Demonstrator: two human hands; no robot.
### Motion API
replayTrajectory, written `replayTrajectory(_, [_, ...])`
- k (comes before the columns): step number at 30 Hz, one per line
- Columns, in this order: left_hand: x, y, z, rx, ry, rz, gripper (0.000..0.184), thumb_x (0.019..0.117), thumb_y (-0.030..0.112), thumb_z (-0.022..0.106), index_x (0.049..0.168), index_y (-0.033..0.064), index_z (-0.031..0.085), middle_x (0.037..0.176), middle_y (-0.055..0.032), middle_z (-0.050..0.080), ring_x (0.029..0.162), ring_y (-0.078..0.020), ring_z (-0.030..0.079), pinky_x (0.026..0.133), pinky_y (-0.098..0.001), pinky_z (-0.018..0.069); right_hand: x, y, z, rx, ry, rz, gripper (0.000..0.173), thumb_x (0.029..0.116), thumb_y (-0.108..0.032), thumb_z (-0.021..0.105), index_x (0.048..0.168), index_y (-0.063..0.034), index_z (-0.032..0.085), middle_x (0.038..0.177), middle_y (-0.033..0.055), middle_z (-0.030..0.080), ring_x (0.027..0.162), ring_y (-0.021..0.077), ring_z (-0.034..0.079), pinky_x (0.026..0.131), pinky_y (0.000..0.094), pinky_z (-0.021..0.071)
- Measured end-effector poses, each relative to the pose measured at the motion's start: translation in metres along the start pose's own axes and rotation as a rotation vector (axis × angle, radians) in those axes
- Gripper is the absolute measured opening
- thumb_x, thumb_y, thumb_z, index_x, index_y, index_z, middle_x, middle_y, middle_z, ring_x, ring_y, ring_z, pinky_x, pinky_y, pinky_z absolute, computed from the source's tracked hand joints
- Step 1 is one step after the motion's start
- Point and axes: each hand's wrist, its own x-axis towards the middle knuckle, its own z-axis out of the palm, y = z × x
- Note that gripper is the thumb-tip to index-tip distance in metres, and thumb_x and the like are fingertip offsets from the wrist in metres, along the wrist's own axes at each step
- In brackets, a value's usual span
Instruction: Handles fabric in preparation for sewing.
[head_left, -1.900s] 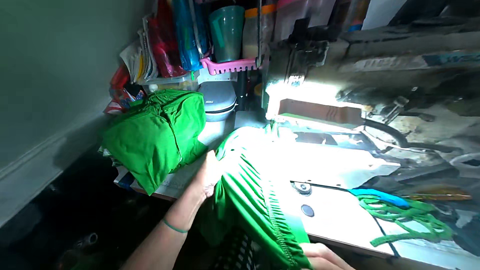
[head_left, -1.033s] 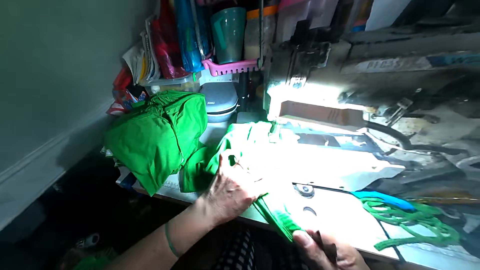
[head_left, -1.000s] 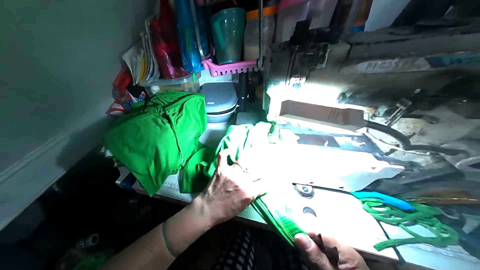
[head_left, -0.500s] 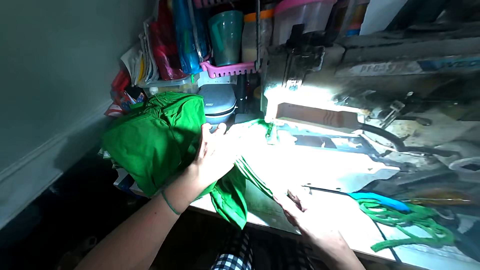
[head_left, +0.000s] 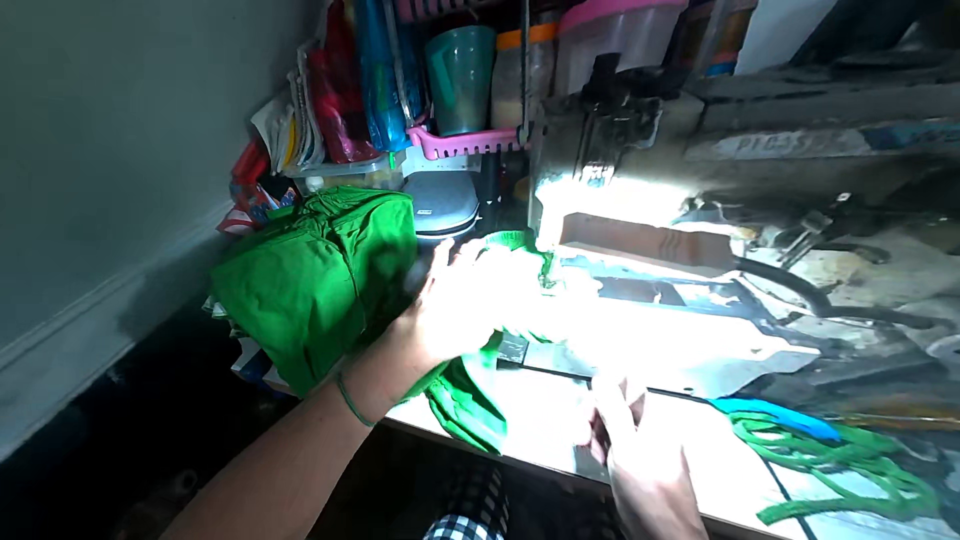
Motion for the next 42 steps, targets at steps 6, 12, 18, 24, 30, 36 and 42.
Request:
replayTrajectory(6, [0.042,0.02,-0.015,-0.3,-0.152,-0.121,0.037,0.093,0.023,0.073,0.126,0.0052,0.068,0.136,-0.018,0.061,0.127,-0.0371,0.056,0.102,-0.0566,0.0466,-0.006,0.024,-0.003,0.078,0.047,0.237,0.026,0.1077,-0.023,0.045,0.12,-0.0013,0.052,0.064,-0.0072,0.05,0.046,0.0008,0.047,0.043,0.019,0.0455])
replayTrajectory(12, [0.106,-0.01,0.018,-0.377,-0.078,-0.535,0.028,0.0996,0.014,0.06,0.125,0.0031,0.066,0.136,-0.02,0.06,0.117,-0.0391,0.064,0.091,-0.0573,0.0536,-0.007,0.017,-0.014,0.276,0.01,0.304,0.015,0.1085,-0.014,0.042,0.106,-0.0061,0.054,0.058,-0.0061,0.053,0.042,0.0032,0.048,0.041,0.02,0.0452])
replayTrajectory(18, [0.063,-0.08,0.053,-0.389,-0.051,-0.593,0.026,0.095,0.019,0.066,0.114,0.0033,0.072,0.124,-0.019,0.064,0.112,-0.0366,0.065,0.092,-0.0589,0.0533,-0.013,0.027,-0.051,0.01,-0.11,-0.116,0.048,0.1088,-0.049,0.038,0.113,-0.0046,0.056,0.082,-0.0097,0.054,0.067,-0.0049,0.049,0.062,0.0152,0.0448])
replayTrajectory(24, [-0.036,-0.047,-0.007,-1.17,0.016,-0.29,0.02,0.0947,0.012,0.071,0.112,0.0034,0.066,0.097,-0.0064,0.069,0.086,-0.0109,0.065,0.079,-0.0289,0.0559,0.033,-0.037,-0.031,-0.942,0.085,-0.672,0.037,0.1011,-0.033,0.051,0.12,-0.0105,0.074,0.091,0.015,0.071,0.075,0.0359,0.07,0.058,0.0555,0.0528])
replayTrajectory(30, [-0.067,0.008,-0.008,-1.279,0.105,-0.127,0.008,0.1006,0.01,0.062,0.102,0.0079,0.07,0.09,-0.0012,0.068,0.077,-0.0073,0.064,0.068,-0.0231,0.0544,0.09,-0.049,0.038,-0.983,-0.081,-0.825,0.023,0.0975,-0.008,0.057,0.115,-0.0017,0.071,0.112,0.0223,0.069,0.099,0.0473,0.067,0.073,0.0634,0.0548])
replayTrajectory(36, [-0.105,0.005,-0.028,-1.057,0.029,0.047,0.017,0.1017,0.021,0.063,0.109,0.0095,0.074,0.103,0.0044,0.072,0.094,0.0013,0.066,0.084,-0.0192,0.0554,0.058,-0.075,0.012,-0.212,-0.698,-0.405,0.028,0.1008,-0.045,0.058,0.121,-0.0293,0.069,0.08,-0.0127,0.062,0.063,-0.0058,0.054,0.056,0.0135,0.0461])
replayTrajectory(42, [-0.185,-0.032,-0.049,-1.341,0.228,0.432,0.024,0.1034,0.03,0.056,0.095,0.0107,0.069,0.104,0.0025,0.068,0.11,-0.0081,0.061,0.098,-0.0284,0.0505,-0.004,-0.125,-0.063,-0.287,-1.426,-0.167,0.024,0.092,-0.028,0.074,0.098,-0.0054,0.07,0.074,-0.0028,0.063,0.066,0.0015,0.058,0.06,0.0238,0.0494])
